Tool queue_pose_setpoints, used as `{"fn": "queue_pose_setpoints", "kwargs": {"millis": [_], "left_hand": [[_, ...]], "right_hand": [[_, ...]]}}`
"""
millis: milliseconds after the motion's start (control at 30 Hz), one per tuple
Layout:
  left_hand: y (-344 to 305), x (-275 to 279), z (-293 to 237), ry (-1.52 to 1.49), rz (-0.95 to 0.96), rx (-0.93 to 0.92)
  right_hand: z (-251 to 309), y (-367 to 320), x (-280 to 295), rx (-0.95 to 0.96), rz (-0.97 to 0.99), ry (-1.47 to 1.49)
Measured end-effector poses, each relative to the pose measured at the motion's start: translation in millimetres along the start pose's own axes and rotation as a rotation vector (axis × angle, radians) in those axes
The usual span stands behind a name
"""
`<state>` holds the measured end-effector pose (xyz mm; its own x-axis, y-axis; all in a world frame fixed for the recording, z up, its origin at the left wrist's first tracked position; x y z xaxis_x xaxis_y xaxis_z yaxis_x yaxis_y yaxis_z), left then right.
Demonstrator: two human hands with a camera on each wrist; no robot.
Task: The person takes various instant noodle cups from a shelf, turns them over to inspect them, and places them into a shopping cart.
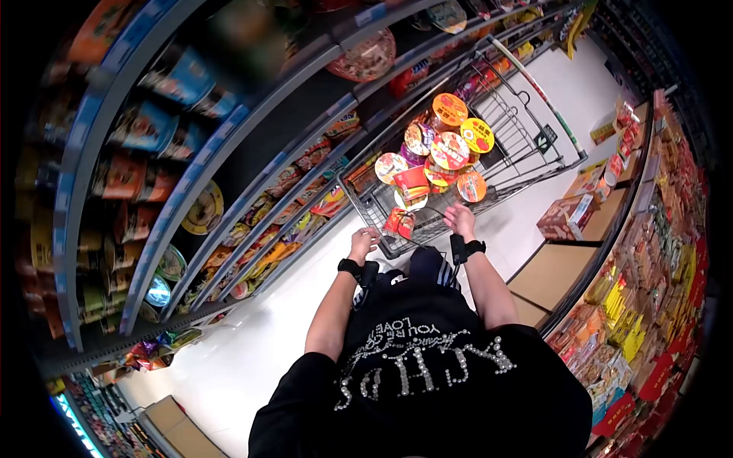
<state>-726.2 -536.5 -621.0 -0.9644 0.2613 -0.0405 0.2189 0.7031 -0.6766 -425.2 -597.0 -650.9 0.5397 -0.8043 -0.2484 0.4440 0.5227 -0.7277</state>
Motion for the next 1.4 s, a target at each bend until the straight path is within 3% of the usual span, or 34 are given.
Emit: {"fn": "queue_pose_setpoints", "kwargs": {"millis": [367, 700, 800, 967, 1033, 1100, 1200, 1233, 1300, 1400], "left_hand": [[18, -35, -16, -0.106, -0.13, 0.139], [28, -68, -13, -0.281, -0.228, 0.159], [30, -76, -10, -0.331, -0.224, 0.173], [30, -74, -5, -0.362, -0.243, 0.186], [29, -73, -4, -0.381, -0.288, 0.187], [28, -73, -2, -0.397, -0.307, 0.19], [29, -72, 5, -0.445, -0.328, 0.207], [29, -73, 5, -0.451, -0.336, 0.211], [31, -75, 4, -0.448, -0.331, 0.213], [37, -79, -3, -0.384, -0.313, 0.244]], "right_hand": [[12, 76, -43, -0.067, 0.054, -0.128], [-35, 144, -30, -0.221, 0.105, -0.321], [-44, 152, -18, -0.345, 0.041, -0.21], [-49, 183, 30, -0.365, 0.057, -0.179], [-27, 179, 37, -0.35, -0.158, -0.2], [-18, 191, 48, -0.341, -0.177, -0.189], [-36, 243, 81, -0.393, -0.201, 0.079], [-24, 237, 70, -0.409, -0.322, 0.167], [-9, 235, 60, -0.382, -0.27, 0.337], [-9, 259, 62, -0.395, -0.276, 0.303]]}}
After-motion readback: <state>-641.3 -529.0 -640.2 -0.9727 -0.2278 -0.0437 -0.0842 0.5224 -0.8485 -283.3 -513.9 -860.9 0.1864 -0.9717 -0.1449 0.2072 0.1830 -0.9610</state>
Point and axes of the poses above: each hand's wrist, its own y-axis towards the middle knuckle, its own x-axis out of the back of the hand, z = x × y, the point moved 1 cm from there along y, towards the middle knuckle, and after that the axes turned 4 degrees about -x, right-handed, at the moved point
